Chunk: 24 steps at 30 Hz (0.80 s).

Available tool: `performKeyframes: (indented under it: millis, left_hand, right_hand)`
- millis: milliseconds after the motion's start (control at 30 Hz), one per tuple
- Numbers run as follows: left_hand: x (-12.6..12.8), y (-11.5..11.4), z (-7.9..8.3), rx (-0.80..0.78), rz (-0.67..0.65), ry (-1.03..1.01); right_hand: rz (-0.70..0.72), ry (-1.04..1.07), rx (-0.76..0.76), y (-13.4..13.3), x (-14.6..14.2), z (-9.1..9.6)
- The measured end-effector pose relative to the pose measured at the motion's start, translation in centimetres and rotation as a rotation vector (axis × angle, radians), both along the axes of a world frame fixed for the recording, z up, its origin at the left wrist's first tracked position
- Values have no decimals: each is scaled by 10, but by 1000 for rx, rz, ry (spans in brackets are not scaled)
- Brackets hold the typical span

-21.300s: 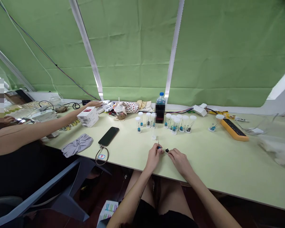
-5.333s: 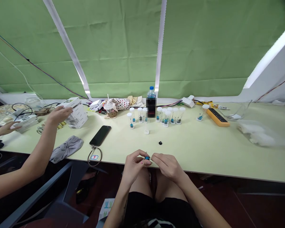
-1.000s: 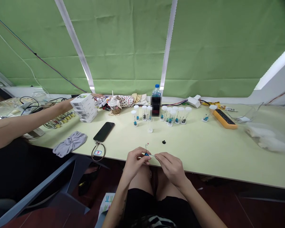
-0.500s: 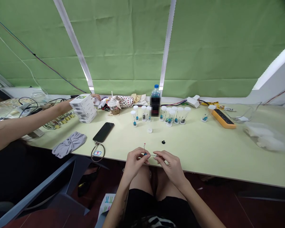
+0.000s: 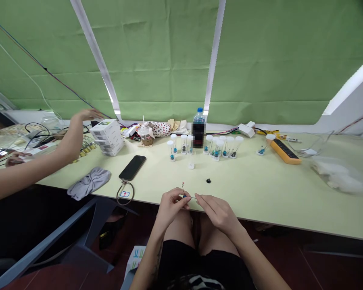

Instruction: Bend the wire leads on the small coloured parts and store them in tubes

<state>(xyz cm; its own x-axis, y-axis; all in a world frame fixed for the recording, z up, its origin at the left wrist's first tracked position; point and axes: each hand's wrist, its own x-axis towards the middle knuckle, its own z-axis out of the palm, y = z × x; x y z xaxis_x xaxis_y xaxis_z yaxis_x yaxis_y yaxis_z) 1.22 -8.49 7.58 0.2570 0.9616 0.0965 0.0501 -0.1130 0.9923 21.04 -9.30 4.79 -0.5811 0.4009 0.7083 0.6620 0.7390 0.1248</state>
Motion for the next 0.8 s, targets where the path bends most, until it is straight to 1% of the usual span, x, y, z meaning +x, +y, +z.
performKeyframes:
  millis: [133, 300, 400, 567, 633, 700, 733, 800]
  left_hand:
    - [1, -2, 3, 34, -1, 24]
    - [1, -3, 5, 27, -3, 17]
    - [2, -3, 5, 18, 2, 26]
    - [3, -4, 6, 51, 16, 58]
    - [3, -5, 8, 74, 14, 84]
    - [2, -5, 9, 93, 14, 109]
    - [1, -5, 9, 97, 18, 113]
    - [0, -4, 8, 87, 28, 98]
  right_hand:
    - [-4, 4, 24, 0, 0, 1]
    - [-20, 99, -27, 0, -6, 3]
    - [-57, 171, -156, -1, -10, 5]
    - [-89, 327, -502, -7, -17, 14]
    - [-93, 389, -608, -9, -20, 18]
    - [-90, 425, -673, -10, -23, 20]
    - [-83, 434, -681, -11, -24, 20]
    - [-74, 431, -627, -10, -24, 18]
